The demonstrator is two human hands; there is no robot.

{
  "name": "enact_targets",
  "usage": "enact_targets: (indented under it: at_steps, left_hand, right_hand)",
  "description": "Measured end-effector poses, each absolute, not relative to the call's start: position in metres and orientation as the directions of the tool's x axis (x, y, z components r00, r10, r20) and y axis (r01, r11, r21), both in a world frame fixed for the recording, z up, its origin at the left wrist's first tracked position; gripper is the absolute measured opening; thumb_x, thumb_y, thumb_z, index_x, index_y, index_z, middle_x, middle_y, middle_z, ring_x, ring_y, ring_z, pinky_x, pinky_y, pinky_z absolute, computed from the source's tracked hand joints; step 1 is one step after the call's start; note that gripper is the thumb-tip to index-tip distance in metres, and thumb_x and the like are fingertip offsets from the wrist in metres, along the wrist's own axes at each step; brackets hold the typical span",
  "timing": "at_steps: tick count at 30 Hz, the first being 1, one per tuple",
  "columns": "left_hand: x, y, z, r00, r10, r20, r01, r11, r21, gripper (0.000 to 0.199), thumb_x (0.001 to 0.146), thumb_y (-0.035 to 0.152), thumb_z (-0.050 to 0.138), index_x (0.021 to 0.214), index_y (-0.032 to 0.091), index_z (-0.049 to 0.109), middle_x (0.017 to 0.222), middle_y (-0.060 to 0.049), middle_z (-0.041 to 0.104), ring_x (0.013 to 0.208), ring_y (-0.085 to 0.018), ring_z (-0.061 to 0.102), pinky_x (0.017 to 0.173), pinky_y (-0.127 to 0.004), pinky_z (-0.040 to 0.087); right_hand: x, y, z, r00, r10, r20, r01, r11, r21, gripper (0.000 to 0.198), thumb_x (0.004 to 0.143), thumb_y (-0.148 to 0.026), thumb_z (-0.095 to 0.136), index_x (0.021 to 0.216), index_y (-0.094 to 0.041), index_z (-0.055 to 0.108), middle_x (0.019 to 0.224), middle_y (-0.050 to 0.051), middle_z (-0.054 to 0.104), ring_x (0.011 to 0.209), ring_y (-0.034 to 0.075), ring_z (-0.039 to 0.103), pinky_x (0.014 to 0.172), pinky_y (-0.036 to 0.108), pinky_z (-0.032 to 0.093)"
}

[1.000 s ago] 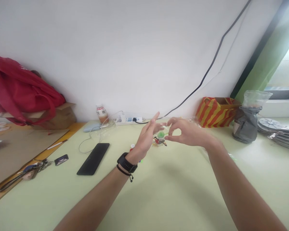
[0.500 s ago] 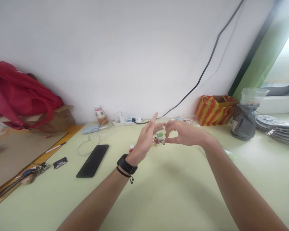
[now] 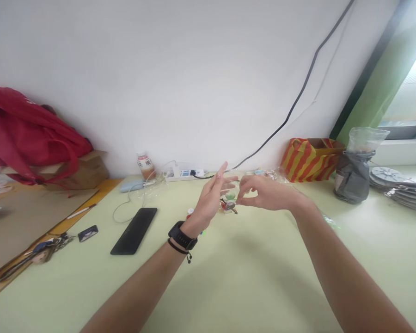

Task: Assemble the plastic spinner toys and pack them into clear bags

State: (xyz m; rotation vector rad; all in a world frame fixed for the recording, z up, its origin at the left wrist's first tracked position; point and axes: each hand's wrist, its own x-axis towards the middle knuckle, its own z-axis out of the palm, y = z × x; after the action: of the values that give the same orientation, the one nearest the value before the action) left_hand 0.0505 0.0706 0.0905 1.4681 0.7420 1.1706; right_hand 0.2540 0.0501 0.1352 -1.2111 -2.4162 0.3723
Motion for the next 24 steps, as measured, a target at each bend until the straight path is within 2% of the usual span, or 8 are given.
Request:
enact_targets:
  at_steps: [3, 8, 10, 12, 14, 17, 20, 24]
  left_hand:
    - [0.049, 0.074, 0.090, 0.330, 0.909, 0.255, -0.147, -0.218, 0.965, 0.062, 0.103, 0.062, 0.047, 0.156, 0.030, 0.048, 0.126, -0.010, 0.075, 0.112, -0.031, 0.072, 0.100, -0.047, 0.053]
    - [0.043, 0.077, 0.091, 0.366, 0.898, 0.243, -0.240, -0.162, 0.957, 0.064, 0.100, 0.064, 0.050, 0.145, 0.020, 0.059, 0.112, -0.015, 0.079, 0.106, -0.030, 0.074, 0.096, -0.045, 0.054]
    - [0.042, 0.078, 0.090, 0.377, 0.886, 0.271, -0.254, -0.182, 0.950, 0.061, 0.093, 0.058, 0.067, 0.140, 0.019, 0.063, 0.113, -0.014, 0.078, 0.108, -0.030, 0.073, 0.095, -0.044, 0.055]
    - [0.043, 0.078, 0.089, 0.373, 0.877, 0.302, -0.221, -0.233, 0.947, 0.055, 0.083, 0.047, 0.082, 0.128, 0.018, 0.070, 0.111, -0.013, 0.078, 0.106, -0.029, 0.072, 0.093, -0.042, 0.056]
    - [0.042, 0.077, 0.090, 0.370, 0.873, 0.317, -0.164, -0.274, 0.948, 0.043, 0.078, 0.042, 0.087, 0.111, 0.016, 0.076, 0.103, -0.011, 0.079, 0.097, -0.027, 0.073, 0.088, -0.040, 0.057]
    - [0.036, 0.071, 0.090, 0.412, 0.865, 0.286, -0.069, -0.283, 0.956, 0.034, 0.080, 0.044, 0.084, 0.096, 0.015, 0.080, 0.095, -0.010, 0.079, 0.085, -0.024, 0.072, 0.079, -0.037, 0.057]
    - [0.025, 0.059, 0.080, 0.509, 0.839, 0.191, 0.037, -0.243, 0.969, 0.036, 0.081, 0.047, 0.083, 0.098, 0.015, 0.081, 0.088, -0.010, 0.078, 0.078, -0.022, 0.072, 0.069, -0.032, 0.055]
    - [0.010, 0.045, 0.052, 0.534, 0.834, 0.138, 0.047, -0.192, 0.980, 0.033, 0.088, 0.046, 0.077, 0.092, 0.014, 0.082, 0.088, -0.011, 0.078, 0.080, -0.020, 0.071, 0.074, -0.030, 0.055]
  right_hand:
    - [0.256, 0.049, 0.139, -0.563, 0.787, 0.251, 0.633, 0.606, -0.482, 0.018, 0.092, -0.037, 0.067, 0.084, -0.026, 0.078, 0.097, 0.004, 0.074, 0.086, 0.021, 0.067, 0.077, 0.036, 0.052]
    - [0.256, 0.050, 0.144, -0.425, 0.791, 0.439, 0.395, 0.599, -0.697, 0.021, 0.089, -0.042, 0.071, 0.090, -0.022, 0.068, 0.086, 0.003, 0.071, 0.082, 0.020, 0.066, 0.081, 0.037, 0.055]
    - [0.254, 0.050, 0.145, -0.339, 0.800, 0.495, 0.317, 0.593, -0.740, 0.028, 0.088, -0.043, 0.074, 0.105, -0.023, 0.065, 0.086, 0.003, 0.070, 0.082, 0.020, 0.066, 0.080, 0.037, 0.055]
    - [0.253, 0.050, 0.146, -0.286, 0.817, 0.501, 0.257, 0.569, -0.781, 0.047, 0.087, -0.043, 0.075, 0.128, -0.026, 0.058, 0.087, 0.003, 0.070, 0.083, 0.021, 0.066, 0.080, 0.038, 0.055]
    - [0.253, 0.050, 0.144, -0.268, 0.837, 0.478, 0.207, 0.534, -0.820, 0.061, 0.086, -0.041, 0.077, 0.140, -0.027, 0.052, 0.087, 0.002, 0.069, 0.083, 0.021, 0.066, 0.079, 0.037, 0.055]
    - [0.255, 0.047, 0.131, -0.276, 0.873, 0.402, 0.160, 0.454, -0.876, 0.053, 0.084, -0.041, 0.079, 0.131, -0.024, 0.062, 0.086, 0.002, 0.068, 0.082, 0.020, 0.065, 0.078, 0.036, 0.053]
    - [0.254, 0.038, 0.103, -0.273, 0.916, 0.295, 0.093, 0.330, -0.939, 0.041, 0.081, -0.041, 0.082, 0.115, -0.021, 0.070, 0.083, 0.002, 0.068, 0.079, 0.019, 0.065, 0.077, 0.036, 0.053]
    - [0.248, 0.021, 0.058, -0.299, 0.943, 0.146, 0.004, 0.154, -0.988, 0.036, 0.081, -0.042, 0.083, 0.109, -0.021, 0.072, 0.082, 0.002, 0.069, 0.077, 0.018, 0.064, 0.078, 0.035, 0.052]
